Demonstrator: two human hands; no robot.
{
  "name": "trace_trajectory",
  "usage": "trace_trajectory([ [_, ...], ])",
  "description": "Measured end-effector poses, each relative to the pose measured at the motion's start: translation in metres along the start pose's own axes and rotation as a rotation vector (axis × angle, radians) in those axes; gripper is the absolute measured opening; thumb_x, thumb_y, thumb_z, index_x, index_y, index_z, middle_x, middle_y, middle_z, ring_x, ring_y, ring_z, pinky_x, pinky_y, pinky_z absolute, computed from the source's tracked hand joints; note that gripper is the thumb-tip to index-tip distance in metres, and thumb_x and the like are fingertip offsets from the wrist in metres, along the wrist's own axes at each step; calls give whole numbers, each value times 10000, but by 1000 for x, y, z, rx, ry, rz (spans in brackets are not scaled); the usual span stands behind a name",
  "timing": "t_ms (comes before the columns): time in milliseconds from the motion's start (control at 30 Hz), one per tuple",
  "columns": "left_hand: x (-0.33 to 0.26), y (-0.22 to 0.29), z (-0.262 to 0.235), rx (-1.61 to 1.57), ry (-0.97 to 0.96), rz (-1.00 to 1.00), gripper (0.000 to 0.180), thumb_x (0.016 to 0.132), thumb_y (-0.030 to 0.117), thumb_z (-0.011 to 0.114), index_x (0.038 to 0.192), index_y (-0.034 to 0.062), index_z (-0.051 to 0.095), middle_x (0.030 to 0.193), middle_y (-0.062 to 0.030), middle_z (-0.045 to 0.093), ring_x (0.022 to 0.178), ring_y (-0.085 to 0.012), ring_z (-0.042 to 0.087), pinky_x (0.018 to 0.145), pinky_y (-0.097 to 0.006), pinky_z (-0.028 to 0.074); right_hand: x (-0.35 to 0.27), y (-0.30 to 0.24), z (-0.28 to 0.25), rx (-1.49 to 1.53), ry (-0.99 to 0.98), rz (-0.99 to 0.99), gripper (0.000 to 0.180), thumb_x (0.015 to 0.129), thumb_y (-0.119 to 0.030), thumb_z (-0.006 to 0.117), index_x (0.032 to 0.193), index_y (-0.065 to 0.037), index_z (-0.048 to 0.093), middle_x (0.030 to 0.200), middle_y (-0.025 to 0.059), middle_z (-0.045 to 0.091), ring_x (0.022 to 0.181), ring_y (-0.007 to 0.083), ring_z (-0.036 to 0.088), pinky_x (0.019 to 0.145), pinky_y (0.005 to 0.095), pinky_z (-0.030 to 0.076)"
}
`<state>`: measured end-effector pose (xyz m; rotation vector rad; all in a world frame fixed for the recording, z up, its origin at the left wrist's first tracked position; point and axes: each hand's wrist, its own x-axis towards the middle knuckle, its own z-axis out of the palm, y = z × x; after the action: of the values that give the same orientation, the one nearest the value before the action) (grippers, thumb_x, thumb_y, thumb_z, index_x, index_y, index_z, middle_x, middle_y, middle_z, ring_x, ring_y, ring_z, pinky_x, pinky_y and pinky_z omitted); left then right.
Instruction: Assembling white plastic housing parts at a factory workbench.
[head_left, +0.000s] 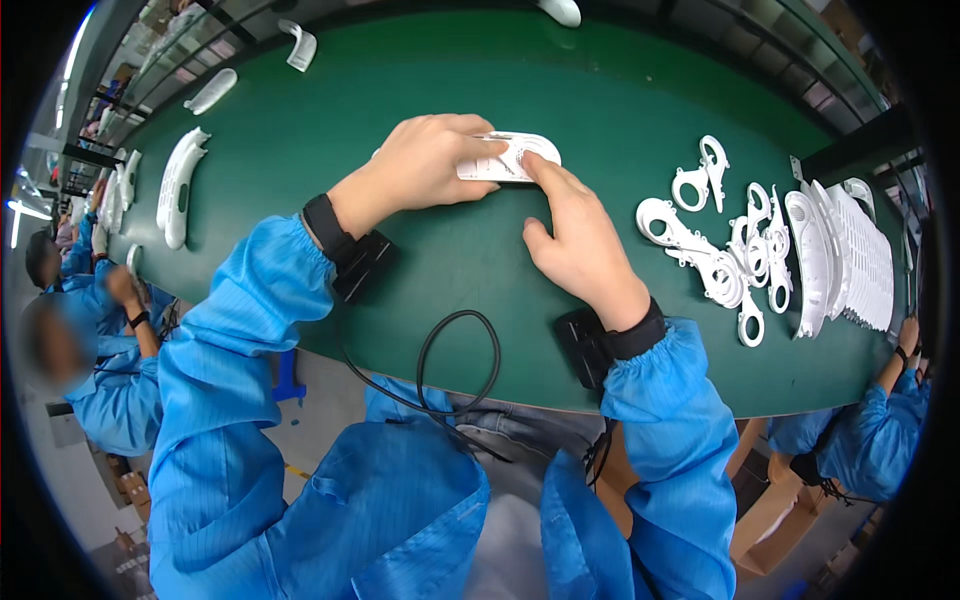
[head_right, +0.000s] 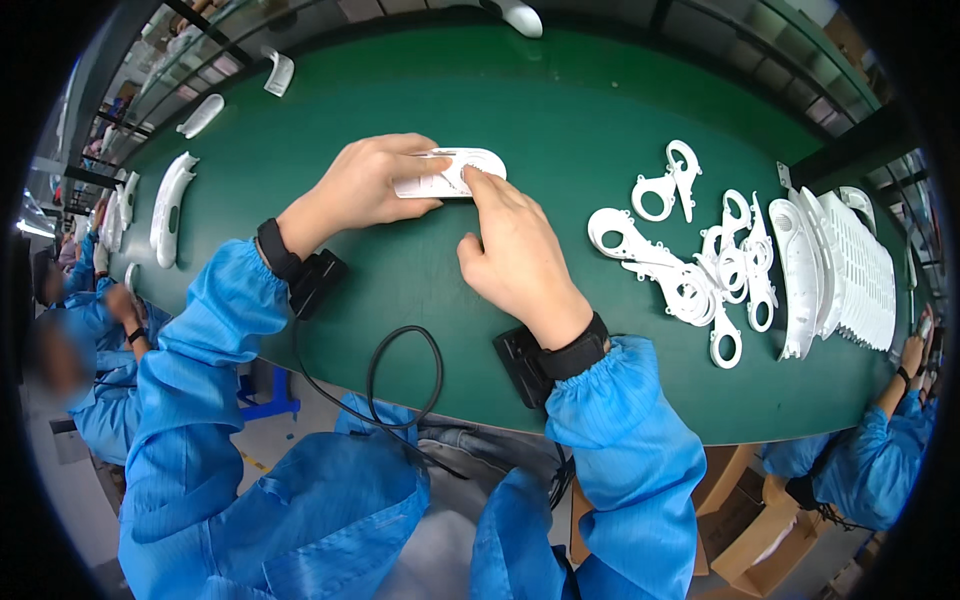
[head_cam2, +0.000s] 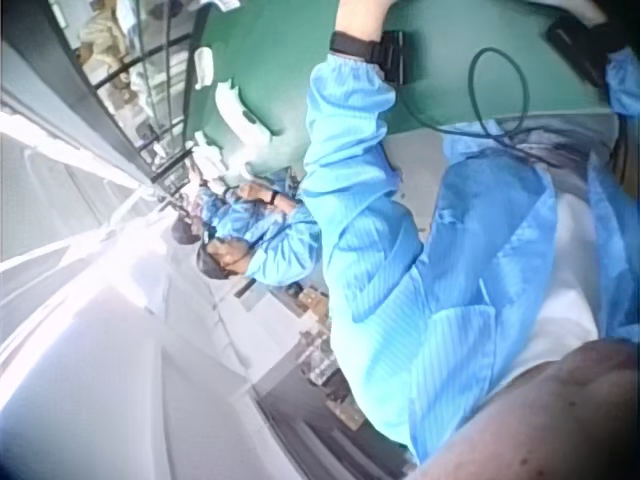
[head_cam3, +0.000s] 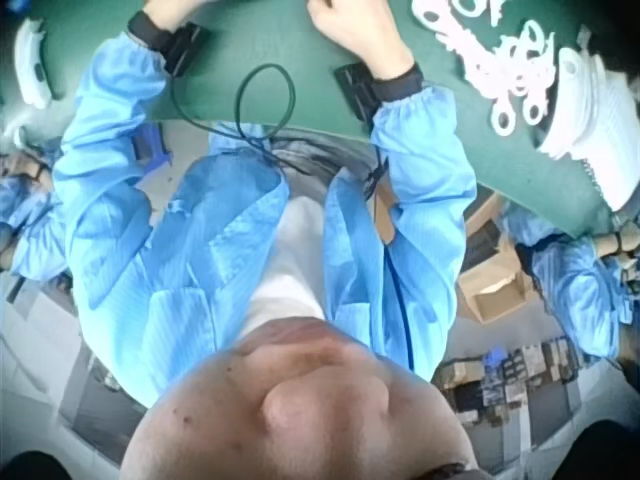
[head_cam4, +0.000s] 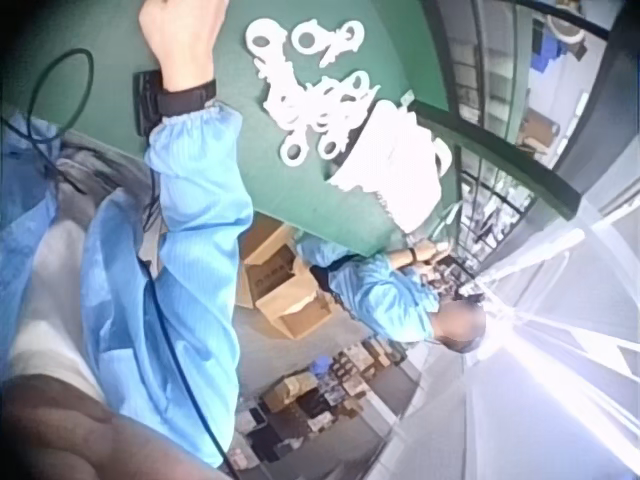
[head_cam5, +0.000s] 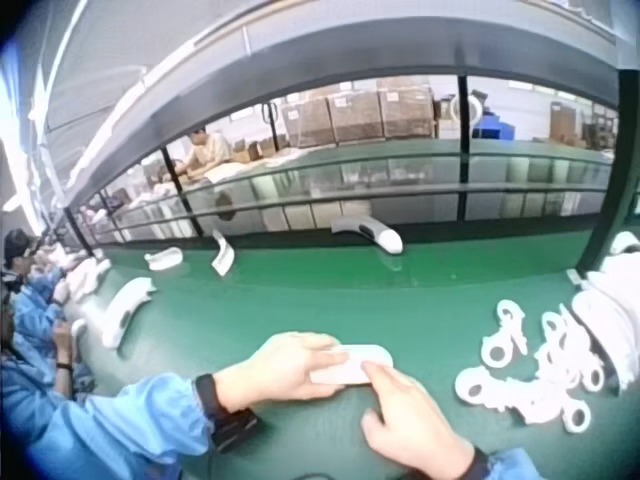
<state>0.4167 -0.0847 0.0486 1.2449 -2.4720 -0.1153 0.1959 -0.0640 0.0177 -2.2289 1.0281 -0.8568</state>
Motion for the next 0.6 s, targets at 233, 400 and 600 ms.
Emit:
trace_trajectory([
  [233,30,-18,-16,-13,-40,-193,1061,671,152,815,1535,189,200,1105,-184,687,978,-382,661,858,-425,522,4,-4,-24,11,273,-20,594,807,-50,584,1367,36,406,1217,245,572,1139,389,545,947,442,470],
  [400,98,-109,-8,293,-2,-234,1007,677,190,817,1516,224,262,1047,-130,684,1035,-341,634,888,-477,455,7,24,-11,-293,211,73,529,787,-101,627,1289,8,500,1224,201,570,1199,369,482,995,465,404],
  [600,166,-136,3,530,-218,-127,993,677,312,838,1506,232,296,1273,-146,608,1206,-361,553,985,-524,397,-1,26,1,-435,91,106,536,894,-286,602,1354,-32,495,1444,212,425,1353,402,357,1117,489,285],
])
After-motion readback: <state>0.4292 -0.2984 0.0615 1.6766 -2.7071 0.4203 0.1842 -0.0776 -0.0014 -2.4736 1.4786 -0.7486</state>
